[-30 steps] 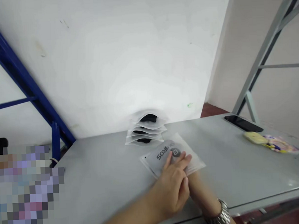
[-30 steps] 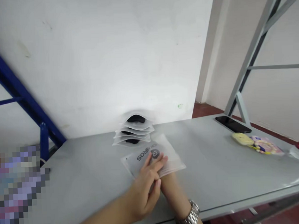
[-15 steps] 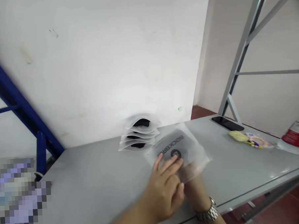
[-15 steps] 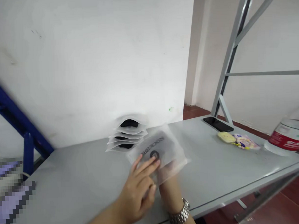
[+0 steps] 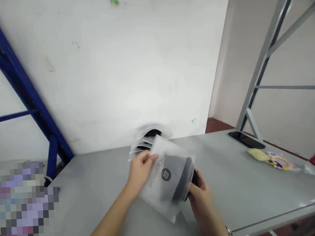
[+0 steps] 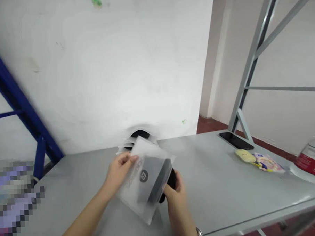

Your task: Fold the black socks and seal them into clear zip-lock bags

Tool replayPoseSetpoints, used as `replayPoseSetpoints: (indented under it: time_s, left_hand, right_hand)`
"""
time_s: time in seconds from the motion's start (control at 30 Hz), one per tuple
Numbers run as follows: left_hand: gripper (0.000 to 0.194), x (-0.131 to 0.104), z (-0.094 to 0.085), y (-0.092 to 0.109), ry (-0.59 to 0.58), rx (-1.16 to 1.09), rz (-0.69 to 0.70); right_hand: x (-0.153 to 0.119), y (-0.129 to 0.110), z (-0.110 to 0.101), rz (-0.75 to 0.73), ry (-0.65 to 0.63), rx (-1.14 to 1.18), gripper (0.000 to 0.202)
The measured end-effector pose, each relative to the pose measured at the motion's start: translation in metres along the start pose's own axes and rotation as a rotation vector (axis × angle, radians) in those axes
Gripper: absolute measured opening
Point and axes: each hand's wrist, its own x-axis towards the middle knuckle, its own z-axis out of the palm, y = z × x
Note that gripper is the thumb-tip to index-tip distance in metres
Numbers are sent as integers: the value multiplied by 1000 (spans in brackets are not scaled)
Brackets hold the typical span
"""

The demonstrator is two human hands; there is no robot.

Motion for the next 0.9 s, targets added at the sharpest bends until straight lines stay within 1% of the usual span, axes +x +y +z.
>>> replayPoseSetpoints:
  time_s: [0.07, 0.1, 0.13, 0.2, 0.23, 0.27, 0.3, 0.33, 0.37, 0.4, 0.43, 0.47, 0.5, 0.57, 0.6, 0.63, 0.67, 0.73, 0.77, 0.8, 0.83, 0.9]
  left_hand:
    - [34, 5, -16, 7, 206, -20, 99]
    - [34, 7, -25, 10, 322, -53, 147]
    - [34, 10, -33, 12, 431, -100, 186]
    - [35, 15, -46, 14, 617, -206, 239]
    - [35, 16, -50, 13, 681, -256, 242]
    - [35, 17, -52, 12, 716, -297, 228]
    - [34, 16, -51, 11, 721, -323, 201]
    - [33, 15, -47, 10, 699, -326, 172]
    - [31, 12, -42, 9, 648, -303, 148]
    - [28, 9, -35, 8, 571, -258, 134]
    - [27, 4, -28, 7, 467, -197, 128]
    - [26, 0, -21, 7, 344, -127, 128]
    - [25, -5, -14, 7, 200, -52, 127]
    - [27, -13, -4, 6, -76, 104, 125]
    - [29, -16, -3, 5, -172, 191, 132]
    - [32, -17, -3, 4, -229, 287, 149]
    - [33, -18, -5, 2, -245, 391, 173]
    - [33, -16, -12, -6, -222, 606, 208]
    - [33, -15, -16, -10, -222, 705, 200]
    - [37, -15, -19, -14, -236, 790, 173]
    - [43, -15, -22, -18, -265, 857, 137]
    - [55, -16, -22, -24, -330, 916, 82]
  right_hand:
    - [-3, -6, -6, 35, 130, 54, 38]
    - [-3, -8, -9, 63, 161, 56, 38]
    - [-3, -7, -11, 95, 156, 35, 40]
    - [-2, 0, -12, 154, 78, -41, 43]
    - [-2, 6, -11, 179, 9, -92, 44]
    - [-2, 12, -9, 184, -48, -143, 45]
    - [-3, 17, -6, 161, -72, -194, 45]
    - [-5, 20, -4, 117, -63, -247, 46]
    - [-7, 21, 0, 60, -31, -298, 47]
    - [-10, 19, 2, 3, 12, -335, 49]
    - [-13, 15, 5, -42, 44, -345, 50]
    - [-16, 9, 7, -62, 51, -337, 51]
    - [-19, 2, 8, -53, 25, -326, 52]
    - [-21, -13, 4, 22, -41, -349, 48]
    - [-20, -19, -1, 73, -48, -387, 45]
    - [-15, -26, -9, 112, -30, -417, 41]
    - [-8, -31, -18, 129, 9, -416, 37]
    - [13, -41, -38, 102, 123, -314, 29]
    - [26, -46, -47, 76, 161, -245, 27]
    - [40, -49, -55, 81, 178, -200, 25]
    - [53, -51, -60, 114, 147, -167, 25]
    - [77, -52, -63, 105, 55, -131, 23]
